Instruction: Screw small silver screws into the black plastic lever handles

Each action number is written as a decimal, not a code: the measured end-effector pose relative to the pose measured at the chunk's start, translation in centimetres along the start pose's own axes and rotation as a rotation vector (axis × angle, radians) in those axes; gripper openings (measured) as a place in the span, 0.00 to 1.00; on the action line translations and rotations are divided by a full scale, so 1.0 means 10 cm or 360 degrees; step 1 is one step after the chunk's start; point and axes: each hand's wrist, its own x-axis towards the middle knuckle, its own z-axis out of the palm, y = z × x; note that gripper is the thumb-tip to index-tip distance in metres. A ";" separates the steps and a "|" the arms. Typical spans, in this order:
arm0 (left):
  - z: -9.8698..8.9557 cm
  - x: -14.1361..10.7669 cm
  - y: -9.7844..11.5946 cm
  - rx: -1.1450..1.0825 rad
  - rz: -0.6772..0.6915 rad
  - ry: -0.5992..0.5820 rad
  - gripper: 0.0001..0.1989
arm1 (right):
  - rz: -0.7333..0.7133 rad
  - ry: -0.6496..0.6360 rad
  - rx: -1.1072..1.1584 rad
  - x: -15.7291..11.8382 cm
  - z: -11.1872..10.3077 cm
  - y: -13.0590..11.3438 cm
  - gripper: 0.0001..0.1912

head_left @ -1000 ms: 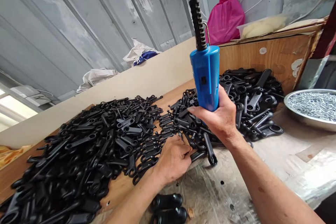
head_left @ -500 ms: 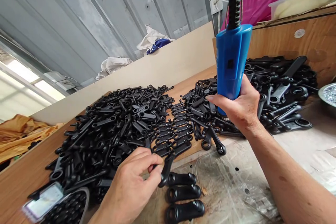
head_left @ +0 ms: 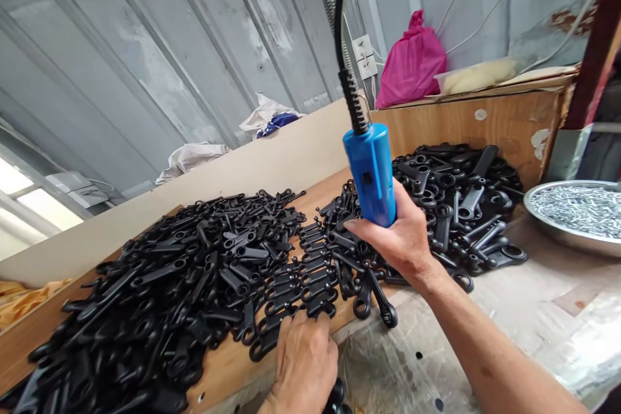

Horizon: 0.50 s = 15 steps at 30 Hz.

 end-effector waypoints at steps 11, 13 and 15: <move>-0.03 -0.07 0.08 -0.0306 -0.0167 -0.0293 0.15 | -0.0044 0.0008 0.0024 -0.02 0.02 -0.03 0.23; -0.08 -0.13 -0.02 -0.0407 -0.0231 -0.0279 0.18 | -0.0053 0.0021 0.0032 -0.04 0.04 -0.04 0.19; -0.09 -0.25 -0.17 -0.0511 -0.0227 -0.0200 0.20 | -0.0013 0.0038 0.0031 -0.06 0.06 -0.06 0.16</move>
